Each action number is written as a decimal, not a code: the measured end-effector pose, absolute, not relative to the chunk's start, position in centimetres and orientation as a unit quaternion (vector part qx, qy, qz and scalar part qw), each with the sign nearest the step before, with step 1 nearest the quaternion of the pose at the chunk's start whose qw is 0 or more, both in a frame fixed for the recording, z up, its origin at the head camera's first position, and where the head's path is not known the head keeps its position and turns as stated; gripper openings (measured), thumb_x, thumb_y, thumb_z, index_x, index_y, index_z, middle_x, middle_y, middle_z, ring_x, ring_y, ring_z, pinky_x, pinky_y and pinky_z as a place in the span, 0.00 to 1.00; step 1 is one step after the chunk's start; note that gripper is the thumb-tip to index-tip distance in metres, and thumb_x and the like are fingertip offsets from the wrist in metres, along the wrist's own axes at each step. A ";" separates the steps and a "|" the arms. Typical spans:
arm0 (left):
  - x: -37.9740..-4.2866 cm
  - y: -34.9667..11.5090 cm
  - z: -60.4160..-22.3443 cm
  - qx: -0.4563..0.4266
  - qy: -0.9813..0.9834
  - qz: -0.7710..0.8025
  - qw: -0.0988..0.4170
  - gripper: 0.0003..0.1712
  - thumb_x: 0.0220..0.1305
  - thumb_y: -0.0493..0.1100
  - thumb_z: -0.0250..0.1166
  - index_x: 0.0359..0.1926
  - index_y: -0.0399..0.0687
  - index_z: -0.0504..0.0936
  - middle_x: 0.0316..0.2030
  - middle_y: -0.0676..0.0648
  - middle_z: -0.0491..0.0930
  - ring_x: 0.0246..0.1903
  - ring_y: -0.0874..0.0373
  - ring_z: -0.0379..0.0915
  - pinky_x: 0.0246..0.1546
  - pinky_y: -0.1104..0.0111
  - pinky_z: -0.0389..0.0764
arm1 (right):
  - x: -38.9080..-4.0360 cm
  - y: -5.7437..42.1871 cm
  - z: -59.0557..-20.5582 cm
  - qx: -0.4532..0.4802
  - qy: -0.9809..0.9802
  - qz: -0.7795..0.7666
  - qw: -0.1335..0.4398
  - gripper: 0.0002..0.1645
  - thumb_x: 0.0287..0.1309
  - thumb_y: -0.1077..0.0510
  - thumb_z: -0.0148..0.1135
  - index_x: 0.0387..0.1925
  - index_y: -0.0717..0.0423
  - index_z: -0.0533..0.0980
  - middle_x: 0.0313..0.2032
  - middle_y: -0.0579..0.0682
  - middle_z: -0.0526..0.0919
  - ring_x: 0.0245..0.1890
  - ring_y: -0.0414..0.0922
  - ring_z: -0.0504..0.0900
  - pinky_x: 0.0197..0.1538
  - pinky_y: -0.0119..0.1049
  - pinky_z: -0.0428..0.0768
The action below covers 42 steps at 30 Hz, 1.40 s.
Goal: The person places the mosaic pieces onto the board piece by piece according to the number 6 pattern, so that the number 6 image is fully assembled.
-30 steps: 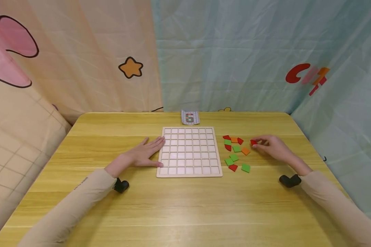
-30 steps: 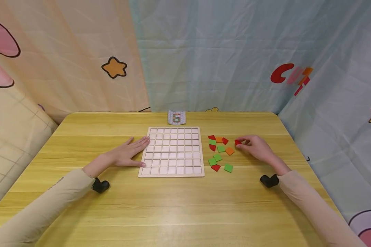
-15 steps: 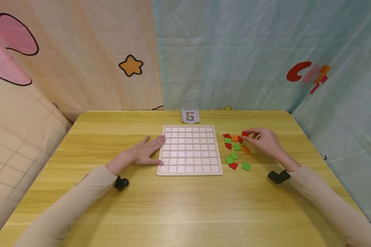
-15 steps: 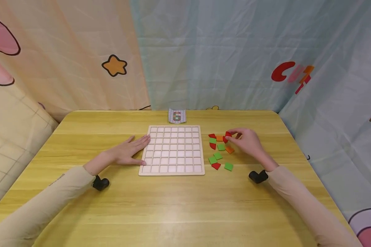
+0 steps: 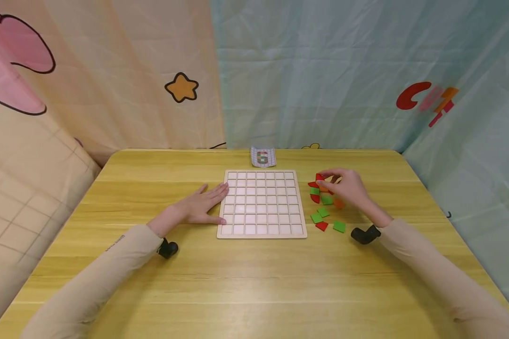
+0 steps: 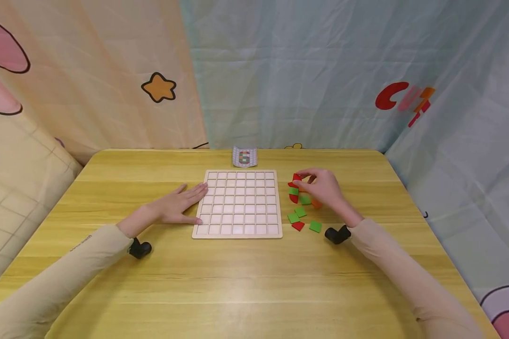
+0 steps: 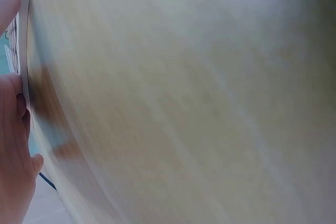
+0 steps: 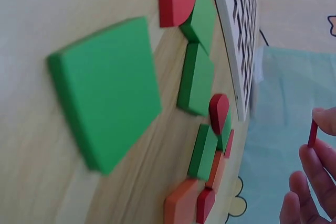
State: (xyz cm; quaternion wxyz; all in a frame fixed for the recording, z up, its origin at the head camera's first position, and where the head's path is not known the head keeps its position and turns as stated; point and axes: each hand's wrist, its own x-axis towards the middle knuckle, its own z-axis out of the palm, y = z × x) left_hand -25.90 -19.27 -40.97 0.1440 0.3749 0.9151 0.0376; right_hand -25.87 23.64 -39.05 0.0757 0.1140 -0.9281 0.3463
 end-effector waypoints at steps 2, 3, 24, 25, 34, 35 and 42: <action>-26.0 -19.2 -41.0 0.376 0.915 0.037 0.144 0.57 0.63 0.72 0.51 0.76 0.43 0.38 0.77 0.44 0.32 0.76 0.51 0.30 0.73 0.45 0.34 | -26.1 23.2 -39.0 0.113 -0.926 0.355 0.070 0.20 0.55 0.49 0.69 0.47 0.55 0.83 0.38 0.54 0.87 0.32 0.46 0.77 0.20 0.31 0.72; -26.0 -19.2 -41.0 0.376 0.915 0.036 0.144 0.57 0.63 0.72 0.50 0.76 0.43 0.38 0.77 0.44 0.32 0.76 0.51 0.30 0.73 0.45 0.34 | -26.2 23.0 -39.0 0.114 -0.924 0.358 0.068 0.20 0.55 0.50 0.70 0.47 0.55 0.83 0.39 0.54 0.87 0.33 0.46 0.77 0.20 0.31 0.73; -26.0 -19.4 -41.1 0.369 0.916 0.033 0.152 0.58 0.62 0.74 0.49 0.76 0.44 0.37 0.77 0.45 0.31 0.76 0.52 0.29 0.74 0.46 0.35 | -28.5 18.2 -39.5 0.121 -0.921 0.367 0.052 0.17 0.53 0.49 0.71 0.44 0.51 0.85 0.40 0.52 0.88 0.28 0.45 0.75 0.23 0.31 0.67; -26.0 -19.4 -41.1 0.369 0.916 0.035 0.151 0.58 0.62 0.74 0.50 0.76 0.44 0.37 0.77 0.45 0.31 0.76 0.52 0.29 0.74 0.46 0.35 | -28.6 18.0 -39.5 0.120 -0.922 0.364 0.049 0.18 0.53 0.49 0.71 0.44 0.51 0.85 0.40 0.52 0.88 0.27 0.45 0.75 0.23 0.31 0.67; -25.9 -19.3 -40.9 0.370 0.916 0.037 0.149 0.58 0.62 0.73 0.51 0.76 0.44 0.38 0.77 0.44 0.32 0.76 0.51 0.30 0.74 0.46 0.35 | -29.4 16.5 -39.6 0.130 -0.931 0.338 0.034 0.20 0.52 0.46 0.71 0.45 0.51 0.85 0.37 0.52 0.88 0.26 0.44 0.75 0.24 0.32 0.67; -25.9 -19.3 -40.8 0.371 0.916 0.038 0.150 0.58 0.62 0.73 0.51 0.76 0.43 0.38 0.77 0.44 0.32 0.76 0.51 0.30 0.74 0.45 0.35 | -29.5 16.3 -39.7 0.131 -0.931 0.338 0.033 0.20 0.52 0.46 0.71 0.45 0.51 0.85 0.37 0.51 0.88 0.25 0.44 0.75 0.24 0.32 0.67; -25.8 -19.3 -40.7 0.373 0.914 0.040 0.151 0.57 0.62 0.73 0.51 0.76 0.43 0.39 0.77 0.44 0.33 0.76 0.50 0.30 0.74 0.45 0.35 | -30.1 15.3 -39.9 0.140 -0.935 0.324 0.016 0.20 0.50 0.45 0.72 0.44 0.50 0.85 0.36 0.49 0.88 0.27 0.44 0.76 0.25 0.32 0.68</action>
